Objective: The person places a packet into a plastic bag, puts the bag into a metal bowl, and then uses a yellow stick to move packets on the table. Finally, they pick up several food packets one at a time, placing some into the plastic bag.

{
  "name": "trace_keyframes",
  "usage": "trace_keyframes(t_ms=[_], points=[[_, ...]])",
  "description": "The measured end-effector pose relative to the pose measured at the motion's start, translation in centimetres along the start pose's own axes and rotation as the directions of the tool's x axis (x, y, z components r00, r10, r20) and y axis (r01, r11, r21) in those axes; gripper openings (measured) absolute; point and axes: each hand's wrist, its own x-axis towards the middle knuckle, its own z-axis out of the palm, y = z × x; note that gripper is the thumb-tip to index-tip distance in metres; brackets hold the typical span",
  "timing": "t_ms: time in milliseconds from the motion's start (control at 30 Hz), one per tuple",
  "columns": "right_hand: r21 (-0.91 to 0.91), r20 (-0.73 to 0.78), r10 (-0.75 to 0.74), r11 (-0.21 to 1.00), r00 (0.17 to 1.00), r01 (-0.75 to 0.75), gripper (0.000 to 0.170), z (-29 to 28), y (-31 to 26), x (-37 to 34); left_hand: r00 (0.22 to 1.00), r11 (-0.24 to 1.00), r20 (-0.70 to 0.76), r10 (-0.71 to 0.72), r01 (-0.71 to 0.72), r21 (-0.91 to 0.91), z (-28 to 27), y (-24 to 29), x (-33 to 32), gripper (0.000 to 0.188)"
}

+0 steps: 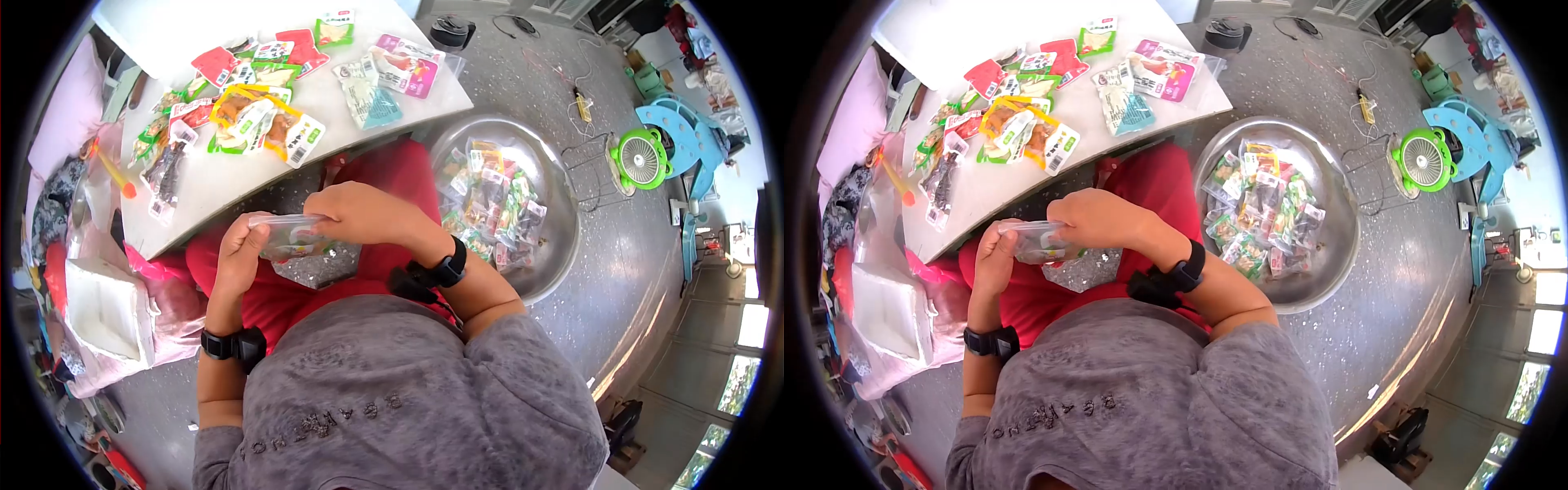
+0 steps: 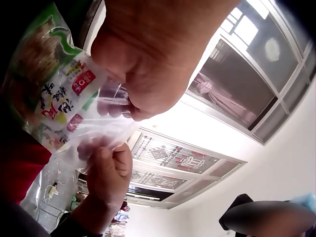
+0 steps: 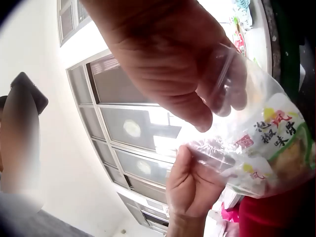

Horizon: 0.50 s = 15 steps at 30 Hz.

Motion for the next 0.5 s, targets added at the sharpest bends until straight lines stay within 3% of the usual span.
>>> trace_keyframes(t_ms=[133, 233, 333, 400, 500], points=[[-0.078, -0.021, -0.020, 0.997, 1.000, 0.019, 0.014, -0.3, 0.1, -1.0, 0.999, 0.972, 0.035, -0.037, 0.044, -0.231, 1.3, -0.2, 1.0, 0.021], [0.029, -0.075, -0.025, 0.999, 0.997, 0.028, 0.015, -2.0, -0.2, -2.7, 0.996, 0.865, 0.080, -0.044, 0.078, -0.495, 1.0, -1.8, 2.1, 0.018], [0.062, -0.178, 0.018, 0.998, 0.984, -0.007, 0.010, -6.3, -0.2, -6.4, 0.990, 0.951, 0.002, -0.138, 0.133, -0.278, -0.3, -3.9, 2.8, 0.017], [-0.004, -0.340, 0.103, 0.994, 0.935, -0.111, 0.008, -9.3, 0.0, -10.1, 0.969, 0.945, -0.026, -0.244, 0.232, -0.233, -1.3, -6.0, 2.6, 0.015], [0.423, -0.458, 0.423, 0.877, 0.782, -0.227, 0.005, -11.8, 1.2, -15.6, 0.919, 0.904, -0.061, -0.388, 0.368, -0.217, -2.4, -9.3, 2.1, 0.014]])
